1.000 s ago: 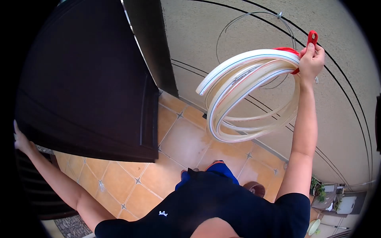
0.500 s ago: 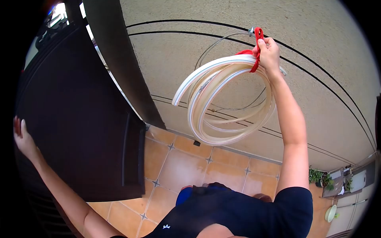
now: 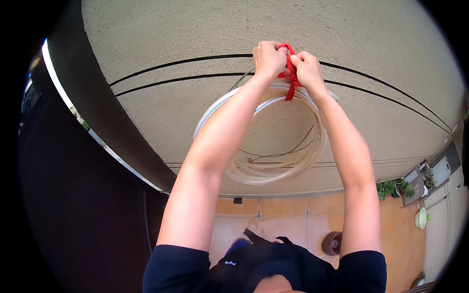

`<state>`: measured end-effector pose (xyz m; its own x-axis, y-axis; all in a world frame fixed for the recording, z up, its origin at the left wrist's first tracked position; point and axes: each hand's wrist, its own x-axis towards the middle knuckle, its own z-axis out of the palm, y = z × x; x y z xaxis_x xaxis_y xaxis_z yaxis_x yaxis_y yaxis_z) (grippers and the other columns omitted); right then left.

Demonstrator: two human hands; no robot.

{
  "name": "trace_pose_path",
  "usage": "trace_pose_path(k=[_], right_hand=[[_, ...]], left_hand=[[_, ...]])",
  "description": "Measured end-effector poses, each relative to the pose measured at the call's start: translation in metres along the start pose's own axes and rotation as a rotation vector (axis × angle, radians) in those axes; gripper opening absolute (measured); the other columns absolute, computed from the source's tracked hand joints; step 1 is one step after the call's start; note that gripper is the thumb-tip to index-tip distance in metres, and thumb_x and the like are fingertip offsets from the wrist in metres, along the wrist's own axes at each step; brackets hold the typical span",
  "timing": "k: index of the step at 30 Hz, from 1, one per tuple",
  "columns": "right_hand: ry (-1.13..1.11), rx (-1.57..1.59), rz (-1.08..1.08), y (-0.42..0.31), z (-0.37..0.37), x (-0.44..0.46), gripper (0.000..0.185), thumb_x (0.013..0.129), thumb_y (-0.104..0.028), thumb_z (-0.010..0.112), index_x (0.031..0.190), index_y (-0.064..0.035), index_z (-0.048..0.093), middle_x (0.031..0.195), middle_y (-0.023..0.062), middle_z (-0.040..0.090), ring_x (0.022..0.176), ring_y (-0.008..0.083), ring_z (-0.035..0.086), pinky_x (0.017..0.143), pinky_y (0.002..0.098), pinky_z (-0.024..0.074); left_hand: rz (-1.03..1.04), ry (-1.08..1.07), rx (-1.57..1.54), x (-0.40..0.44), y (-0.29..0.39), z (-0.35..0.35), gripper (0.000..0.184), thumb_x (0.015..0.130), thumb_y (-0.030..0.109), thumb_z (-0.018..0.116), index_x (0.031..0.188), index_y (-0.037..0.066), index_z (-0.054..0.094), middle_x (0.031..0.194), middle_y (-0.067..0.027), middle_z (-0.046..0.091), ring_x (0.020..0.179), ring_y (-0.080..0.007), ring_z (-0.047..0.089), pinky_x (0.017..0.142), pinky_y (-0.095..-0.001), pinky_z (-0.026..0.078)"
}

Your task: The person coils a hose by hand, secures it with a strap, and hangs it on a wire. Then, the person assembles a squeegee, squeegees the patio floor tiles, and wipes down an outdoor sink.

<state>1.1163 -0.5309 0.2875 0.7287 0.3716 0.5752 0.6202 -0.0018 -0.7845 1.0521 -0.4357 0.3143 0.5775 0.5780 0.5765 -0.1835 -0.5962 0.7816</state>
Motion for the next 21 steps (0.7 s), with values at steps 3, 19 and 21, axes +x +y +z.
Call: trace_pose_path(k=[3, 19, 21], right_hand=[[-0.04, 0.208, 0.238, 0.005, 0.004, 0.016, 0.015, 0.09, -0.012, 0.049, 0.081, -0.0004, 0.052, 0.067, 0.0095, 0.06, 0.053, 0.0163, 0.057, 0.048, 0.0308, 0.049], [-0.013, -0.292, -0.078, 0.072, -0.002, -0.014, 0.022, 0.091, -0.022, 0.048, 0.092, -0.0028, 0.06, 0.08, 0.0086, 0.067, 0.068, 0.0199, 0.066, 0.064, 0.0307, 0.0511], [0.101, -0.451, -0.27, 0.075, -0.009, -0.035, 0.023, 0.089, -0.024, 0.051, 0.1, -0.0069, 0.061, 0.094, 0.0075, 0.066, 0.079, 0.0202, 0.065, 0.07, 0.0302, 0.0492]], left_hand=[[0.085, 0.104, 0.118, 0.017, -0.023, 0.006, 0.021, 0.071, 0.017, 0.066, 0.087, 0.004, 0.069, 0.083, -0.0165, 0.067, 0.08, -0.0281, 0.065, 0.075, -0.0372, 0.05], [0.566, 0.063, 0.389, -0.02, -0.061, -0.001, 0.014, 0.07, 0.014, 0.067, 0.083, 0.008, 0.067, 0.076, -0.0151, 0.064, 0.076, -0.0324, 0.062, 0.065, -0.0395, 0.05], [0.633, 0.076, 0.44, -0.029, -0.073, -0.001, 0.025, 0.071, 0.017, 0.067, 0.093, 0.01, 0.06, 0.094, -0.012, 0.06, 0.087, -0.0293, 0.058, 0.071, -0.04, 0.046]])
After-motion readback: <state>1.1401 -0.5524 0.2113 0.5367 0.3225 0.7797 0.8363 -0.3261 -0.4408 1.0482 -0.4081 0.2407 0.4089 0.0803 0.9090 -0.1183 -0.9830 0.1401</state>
